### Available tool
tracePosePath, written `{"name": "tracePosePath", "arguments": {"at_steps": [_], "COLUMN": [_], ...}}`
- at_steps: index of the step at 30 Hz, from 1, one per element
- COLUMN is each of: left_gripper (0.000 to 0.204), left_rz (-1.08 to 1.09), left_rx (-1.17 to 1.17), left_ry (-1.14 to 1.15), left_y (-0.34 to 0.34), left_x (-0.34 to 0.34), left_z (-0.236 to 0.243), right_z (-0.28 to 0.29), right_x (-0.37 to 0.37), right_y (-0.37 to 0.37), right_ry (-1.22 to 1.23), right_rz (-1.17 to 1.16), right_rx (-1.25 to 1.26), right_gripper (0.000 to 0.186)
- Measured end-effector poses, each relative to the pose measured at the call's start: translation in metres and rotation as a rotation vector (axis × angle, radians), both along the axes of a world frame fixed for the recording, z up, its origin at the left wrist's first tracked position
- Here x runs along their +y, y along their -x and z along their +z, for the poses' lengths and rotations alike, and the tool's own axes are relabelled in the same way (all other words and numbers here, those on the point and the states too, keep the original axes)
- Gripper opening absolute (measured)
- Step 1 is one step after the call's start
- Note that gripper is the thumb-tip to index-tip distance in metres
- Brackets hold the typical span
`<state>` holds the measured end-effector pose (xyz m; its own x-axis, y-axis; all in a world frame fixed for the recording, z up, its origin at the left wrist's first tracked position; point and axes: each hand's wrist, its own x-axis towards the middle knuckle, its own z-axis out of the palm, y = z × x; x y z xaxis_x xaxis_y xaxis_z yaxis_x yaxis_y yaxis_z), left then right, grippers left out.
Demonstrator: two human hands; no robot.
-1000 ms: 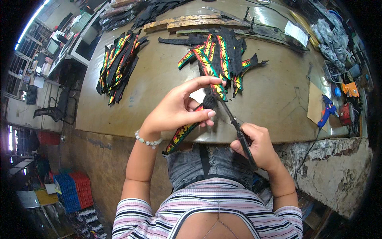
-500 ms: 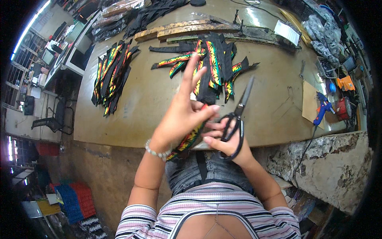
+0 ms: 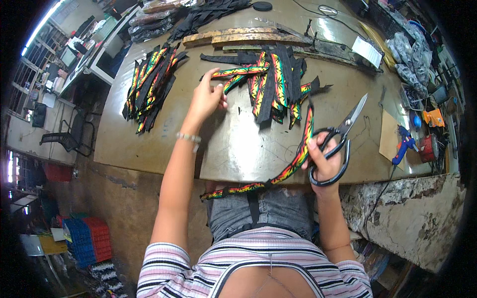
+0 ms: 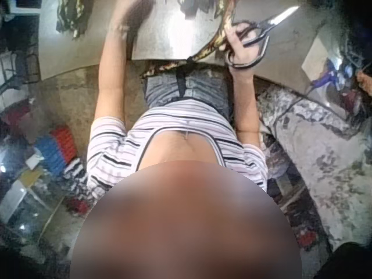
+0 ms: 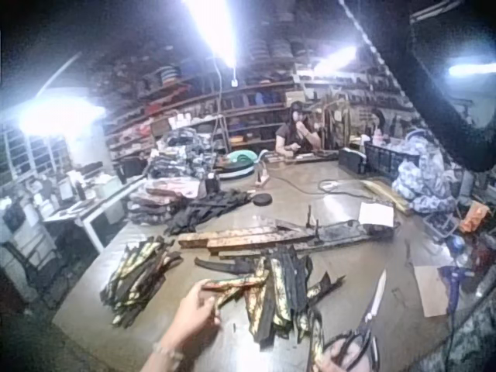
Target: The person uses shears to trim the edges of multiple colorful patterned fabric strips on a work table. They repeatedly pick up strips, cut along the edges, and place the trimmed pieces back on the table, finishing by gathering the cut pieces into a pile.
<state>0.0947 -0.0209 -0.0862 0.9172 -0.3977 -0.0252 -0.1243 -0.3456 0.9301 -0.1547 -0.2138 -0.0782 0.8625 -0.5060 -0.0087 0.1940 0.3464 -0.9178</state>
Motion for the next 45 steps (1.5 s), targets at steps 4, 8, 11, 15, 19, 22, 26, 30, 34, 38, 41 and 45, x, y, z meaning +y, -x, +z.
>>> {"name": "tracePosePath", "arguments": {"at_steps": [4, 8, 11, 15, 19, 22, 26, 30, 34, 38, 41, 45], "left_gripper": [0.042, 0.036, 0.043, 0.058, 0.073, 0.055, 0.031, 0.014, 0.032, 0.027, 0.019, 0.013], "left_rz": [-0.019, 0.061, 0.085, -0.383, -0.152, -0.225, -0.094, 0.124, -0.062, -0.34, -0.154, -0.899], "left_rx": [-0.335, -0.514, -0.461, -0.589, -0.68, -0.586, -0.656, -0.776, -0.848, -0.58, -0.768, -0.309], "left_ry": [-0.441, -0.4, -0.124, -0.133, -0.318, -0.703, -0.564, 0.029, 0.122, -0.182, -0.02, -0.01], "left_y": [-0.069, -0.08, -0.075, -0.073, -0.088, -0.107, -0.114, -0.078, -0.008, 0.036, 0.073, 0.149], "left_x": [-0.004, -0.007, -0.029, -0.072, -0.085, -0.072, -0.053, -0.058, -0.069, -0.055, -0.03, -0.017], "left_z": [-0.033, -0.016, 0.008, 0.017, -0.003, -0.018, -0.008, 0.026, 0.028, 0.038, 0.067, 0.066], "right_z": [-0.03, -0.044, -0.045, -0.042, -0.04, -0.04, -0.041, -0.041, -0.042, -0.039, -0.027, -0.002], "right_x": [-0.003, -0.011, -0.016, -0.017, -0.017, -0.018, -0.02, -0.02, -0.018, -0.015, -0.011, -0.002], "right_y": [0.012, 0.018, 0.014, 0.007, 0.007, 0.008, 0.008, 0.006, 0.008, 0.009, 0.007, -0.004], "right_ry": [-0.073, -0.144, -0.152, -0.167, -0.231, -0.258, -0.261, -0.287, -0.245, -0.186, -0.097, -0.045], "right_rz": [-0.048, -0.024, 0.051, 0.101, 0.071, 0.058, 0.09, 0.107, 0.082, 0.021, -0.054, -0.041], "right_rx": [0.071, 0.015, 0.062, 0.108, 0.084, 0.084, 0.095, 0.06, 0.083, 0.025, 0.037, -0.082], "right_gripper": [0.025, 0.024, 0.025, 0.025, 0.024, 0.025, 0.025, 0.025, 0.024, 0.024, 0.025, 0.026]}}
